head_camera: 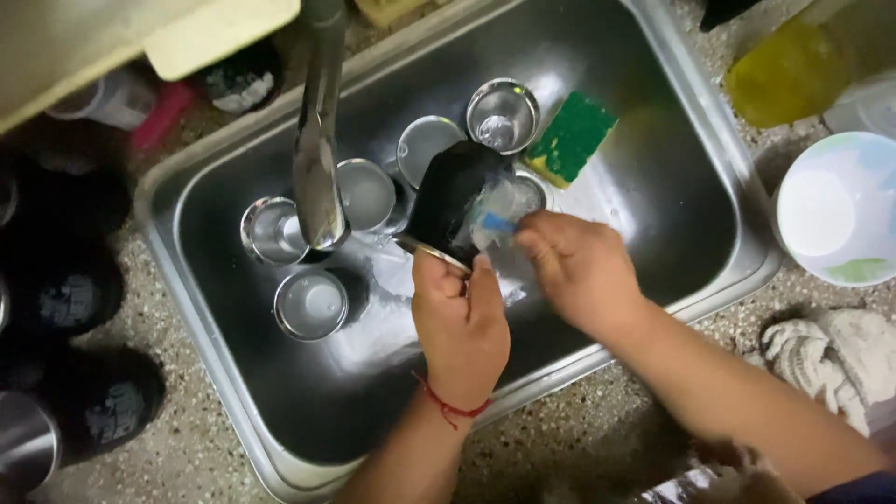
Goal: The person washes a black metal cup in a kitchen sink using a toothbrush and a sponge. They scrub the cup's exterior and interior, rinse it under running water, and place it in the sink among other cups.
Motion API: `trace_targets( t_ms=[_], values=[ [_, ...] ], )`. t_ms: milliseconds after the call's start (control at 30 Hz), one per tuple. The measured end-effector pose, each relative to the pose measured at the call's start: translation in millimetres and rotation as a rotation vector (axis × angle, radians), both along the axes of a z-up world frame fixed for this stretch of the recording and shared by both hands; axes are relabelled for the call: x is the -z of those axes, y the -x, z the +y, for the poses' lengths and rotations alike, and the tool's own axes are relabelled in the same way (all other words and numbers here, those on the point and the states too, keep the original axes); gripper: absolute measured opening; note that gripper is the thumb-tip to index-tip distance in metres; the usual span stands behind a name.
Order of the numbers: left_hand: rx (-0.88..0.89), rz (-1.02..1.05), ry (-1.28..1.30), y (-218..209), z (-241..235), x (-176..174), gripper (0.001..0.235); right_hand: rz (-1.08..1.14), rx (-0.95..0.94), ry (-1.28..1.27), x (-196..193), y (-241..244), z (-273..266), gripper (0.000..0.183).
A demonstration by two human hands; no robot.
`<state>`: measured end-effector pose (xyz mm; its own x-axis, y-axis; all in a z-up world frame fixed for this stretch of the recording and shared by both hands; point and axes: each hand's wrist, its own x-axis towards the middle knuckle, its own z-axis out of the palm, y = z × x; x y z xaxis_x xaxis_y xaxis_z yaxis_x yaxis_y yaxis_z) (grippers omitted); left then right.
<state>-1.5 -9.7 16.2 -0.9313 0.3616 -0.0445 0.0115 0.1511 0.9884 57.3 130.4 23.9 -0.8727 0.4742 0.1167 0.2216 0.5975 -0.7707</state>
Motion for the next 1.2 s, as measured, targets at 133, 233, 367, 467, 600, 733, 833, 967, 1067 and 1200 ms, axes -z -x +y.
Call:
trace_targets(
  t_ms=[133, 233, 367, 467, 600, 733, 833, 967, 1067, 1200],
  values=[
    [-0.009, 0.068, 0.095, -2, -3, -1, 0.013, 0.01, 0.025, -0.01, -1, -1, -7, 0.023],
    [-0.018, 0.129, 0.155, 0, 5, -8, 0.011, -0.004, 0.042, 0.026, -2, 3, 3, 0.023],
    [-0.044, 0.092, 0.161, -6, 5, -19, 0.011, -0.018, 0.039, 0.118, 0, 0, -10, 0.024],
    [-0.014, 0.082, 0.117, -6, 8, -18, 0.009, 0.01, 0.069, 0.093, -8, 5, 5, 0.022],
    [-0.02, 0.093, 0.156, -1, 4, -10, 0.01, -0.022, 0.015, 0.091, -7, 4, -2, 0.024],
    [-0.006, 0.128, 0.19, -4, 0, -12, 0.007, -0.024, 0.087, 0.086, -6, 2, -5, 0.022],
    [0.001, 0.171, 0.212, -1, 7, -7, 0.006, -0.04, 0.101, 0.046, -4, 8, 10, 0.022],
    [-0.002, 0.133, 0.213, 1, -2, -5, 0.007, -0.08, 0.04, 0.045, 3, -3, -17, 0.025],
    [0.016, 0.126, 0.192, -1, 7, -20, 0.008, -0.064, 0.07, -0.011, 16, -3, 19, 0.021],
    [0.011, 0.148, 0.198, 0, 3, -5, 0.007, 0.038, -0.005, -0.036, 6, 1, -5, 0.016]
  ],
)
